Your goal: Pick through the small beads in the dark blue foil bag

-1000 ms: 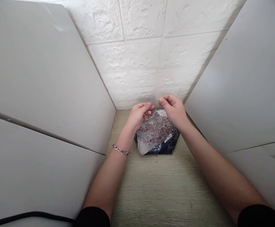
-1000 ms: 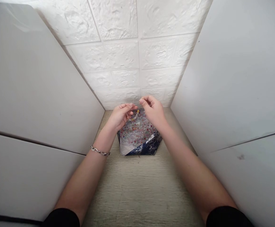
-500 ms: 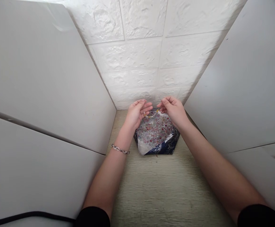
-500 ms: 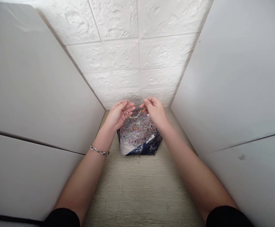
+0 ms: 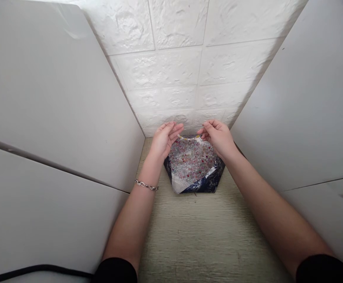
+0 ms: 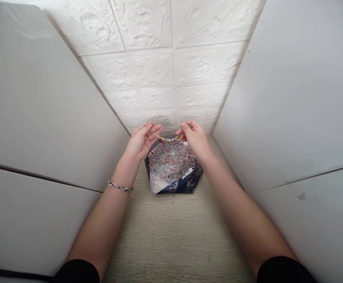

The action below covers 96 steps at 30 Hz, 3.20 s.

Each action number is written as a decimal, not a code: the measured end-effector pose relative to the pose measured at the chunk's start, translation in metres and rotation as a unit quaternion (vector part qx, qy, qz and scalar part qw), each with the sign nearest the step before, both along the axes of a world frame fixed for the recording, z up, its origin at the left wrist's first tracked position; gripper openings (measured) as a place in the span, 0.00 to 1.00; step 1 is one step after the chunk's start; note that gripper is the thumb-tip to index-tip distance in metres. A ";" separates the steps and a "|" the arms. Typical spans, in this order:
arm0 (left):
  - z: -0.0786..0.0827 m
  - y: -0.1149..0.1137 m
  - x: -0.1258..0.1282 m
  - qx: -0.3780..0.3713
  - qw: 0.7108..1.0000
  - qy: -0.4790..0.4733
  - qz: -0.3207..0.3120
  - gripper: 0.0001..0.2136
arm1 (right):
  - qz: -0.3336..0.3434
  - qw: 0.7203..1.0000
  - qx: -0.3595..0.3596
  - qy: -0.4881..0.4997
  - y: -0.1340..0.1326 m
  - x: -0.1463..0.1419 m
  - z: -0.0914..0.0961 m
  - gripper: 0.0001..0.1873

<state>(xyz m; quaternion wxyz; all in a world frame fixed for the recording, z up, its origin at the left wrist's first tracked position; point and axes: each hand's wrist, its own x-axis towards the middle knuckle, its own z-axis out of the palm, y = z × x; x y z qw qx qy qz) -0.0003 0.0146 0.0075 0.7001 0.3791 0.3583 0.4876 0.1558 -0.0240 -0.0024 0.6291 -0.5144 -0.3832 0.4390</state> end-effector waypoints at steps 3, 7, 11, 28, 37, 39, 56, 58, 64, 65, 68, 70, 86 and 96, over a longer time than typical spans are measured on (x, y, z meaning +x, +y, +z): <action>0.001 0.000 -0.002 0.004 1.000 -0.001 -0.004 0.06 | 0.005 1.000 0.004 -0.011 0.000 0.002 0.001 0.10; 0.003 -0.001 -0.002 0.017 0.999 0.027 -0.027 0.07 | 0.027 0.995 0.034 -0.087 -0.002 0.003 0.002 0.09; 0.002 -0.003 0.002 0.046 0.995 0.060 -0.069 0.07 | 0.043 0.985 0.052 -0.156 -0.008 -0.002 0.008 0.08; -0.002 -0.008 0.008 0.103 0.973 0.131 -0.160 0.08 | 0.064 0.974 0.061 -0.210 -0.014 -0.009 0.015 0.11; -0.003 -0.009 0.011 0.083 0.978 0.082 -0.173 0.07 | 0.061 0.967 0.049 -0.243 -0.012 -0.007 0.013 0.11; -0.003 -0.008 0.011 0.073 0.980 0.078 -0.166 0.06 | 0.063 0.960 0.052 -0.268 -0.011 -0.006 0.011 0.10; -0.002 -0.005 0.008 0.038 0.994 0.045 -0.092 0.06 | 0.210 0.700 -0.017 -0.683 0.000 -0.014 -0.032 0.12; -0.003 -0.005 0.008 0.040 0.994 0.047 -0.091 0.06 | 0.219 0.693 -0.016 -0.686 0.000 -0.016 -0.033 0.12; -0.002 -0.005 0.008 0.042 0.994 0.046 -0.090 0.06 | 0.225 0.677 -0.009 -0.701 0.000 -0.016 -0.036 0.12; -0.002 -0.005 0.008 0.042 0.994 0.045 -0.092 0.06 | 0.222 0.676 -0.013 -0.703 0.000 -0.016 -0.036 0.12; -0.002 -0.006 0.008 0.041 0.993 0.046 -0.096 0.05 | 0.218 0.679 -0.018 -0.701 -0.001 -0.014 -0.035 0.12; -0.001 -0.006 0.008 0.044 0.993 0.047 -0.099 0.06 | 0.215 0.685 -0.022 -0.696 -0.001 -0.013 -0.035 0.12; -0.002 -0.008 0.009 0.046 0.993 0.046 -0.101 0.06 | 0.217 0.674 0.037 -0.705 -0.006 -0.026 -0.034 0.12; 0.000 -0.007 0.008 0.040 0.993 0.047 -0.098 0.06 | 0.195 0.667 0.050 -0.717 -0.008 -0.034 -0.042 0.13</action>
